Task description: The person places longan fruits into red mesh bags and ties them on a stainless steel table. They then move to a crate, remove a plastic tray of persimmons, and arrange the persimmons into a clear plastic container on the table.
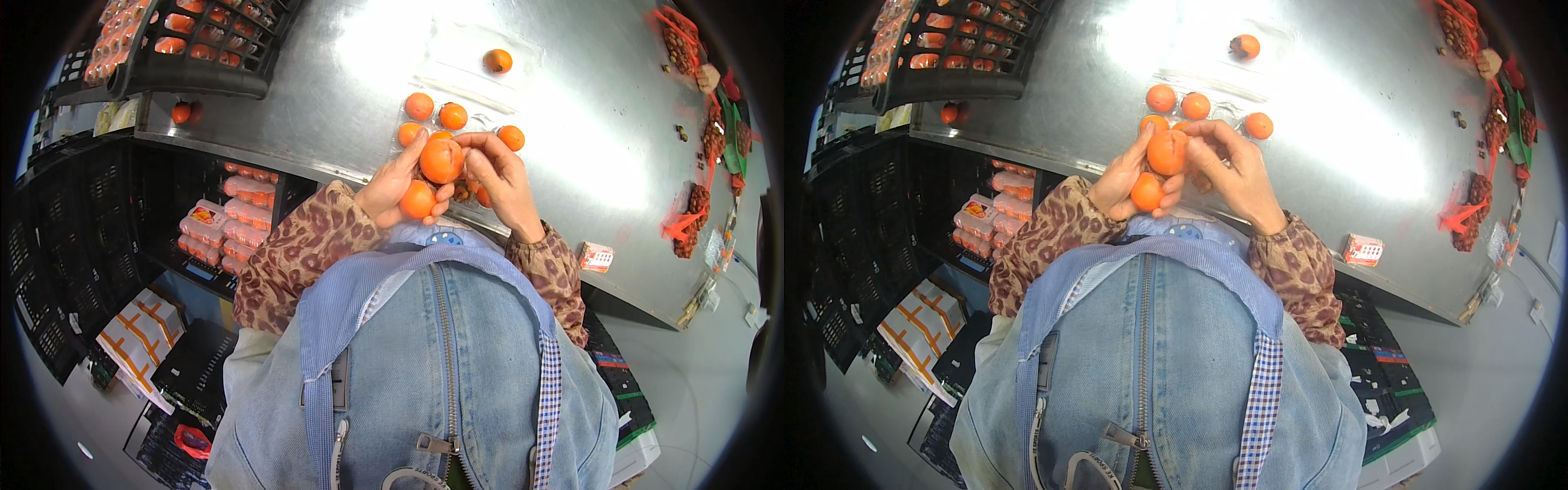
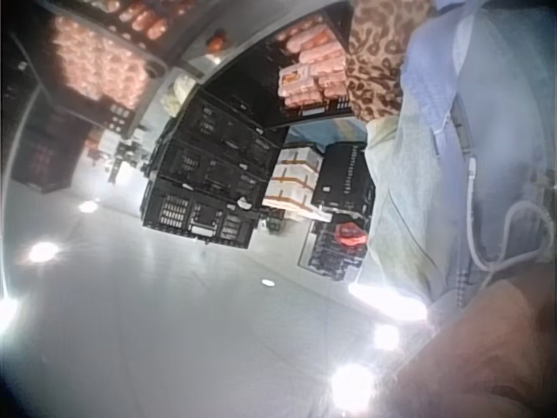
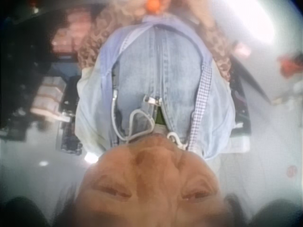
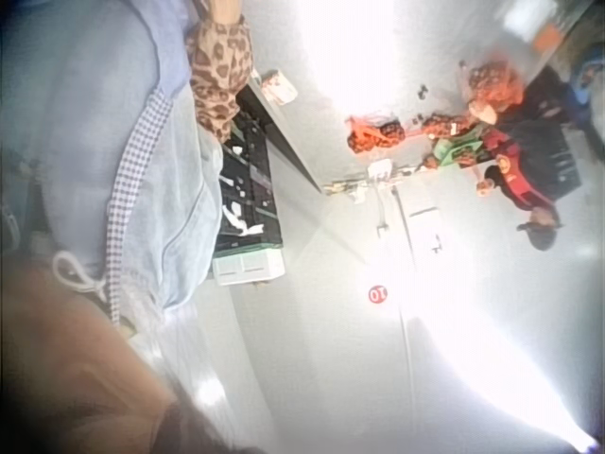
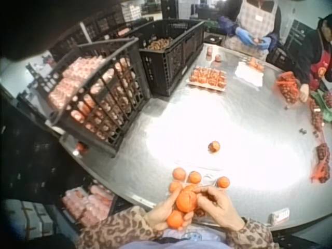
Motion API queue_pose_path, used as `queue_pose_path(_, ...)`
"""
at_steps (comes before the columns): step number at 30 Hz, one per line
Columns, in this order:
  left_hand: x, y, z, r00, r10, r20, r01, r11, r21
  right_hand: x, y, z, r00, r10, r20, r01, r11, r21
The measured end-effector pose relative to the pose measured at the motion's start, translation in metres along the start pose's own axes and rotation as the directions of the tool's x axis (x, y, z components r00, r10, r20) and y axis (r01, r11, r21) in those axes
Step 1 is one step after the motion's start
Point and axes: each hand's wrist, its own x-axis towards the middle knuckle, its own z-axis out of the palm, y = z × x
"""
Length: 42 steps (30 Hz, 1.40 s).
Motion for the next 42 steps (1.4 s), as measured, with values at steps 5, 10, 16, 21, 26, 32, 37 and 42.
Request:
queue_pose_path(5,0.001,-0.001,0.008,0.986,0.116,-0.117,-0.063,0.921,0.384,-0.003,-0.004,-0.005,0.992,-0.120,0.040,0.126,0.934,-0.335)
queue_pose_path(10,-0.008,0.005,0.005,0.955,0.177,-0.237,-0.052,0.888,0.456,0.000,-0.004,-0.028,0.977,-0.159,-0.144,0.069,0.868,-0.492)
queue_pose_path(16,-0.015,0.011,-0.015,0.950,0.219,-0.225,-0.107,0.900,0.422,0.002,0.005,-0.041,0.945,-0.324,0.033,0.233,0.599,-0.766)
queue_pose_path(21,-0.015,0.009,-0.022,0.919,0.297,-0.261,-0.182,0.903,0.388,0.007,0.009,-0.037,0.911,-0.357,0.204,0.319,0.299,-0.899)
queue_pose_path(26,-0.016,0.007,-0.024,0.899,0.314,-0.306,-0.196,0.912,0.361,0.009,0.002,-0.031,0.927,-0.309,0.215,0.302,0.271,-0.914)
queue_pose_path(32,-0.014,0.004,-0.024,0.891,0.326,-0.316,-0.213,0.915,0.344,0.024,0.008,-0.008,0.894,-0.323,0.312,0.381,0.176,-0.908)
queue_pose_path(37,-0.014,0.004,-0.025,0.883,0.342,-0.322,-0.205,0.897,0.391,0.040,0.010,-0.001,0.891,-0.251,0.379,0.396,0.020,-0.918)
queue_pose_path(42,-0.011,-0.004,-0.019,0.785,0.509,-0.353,-0.102,0.669,0.736,0.030,-0.013,-0.003,0.879,-0.338,0.338,0.407,0.158,-0.900)
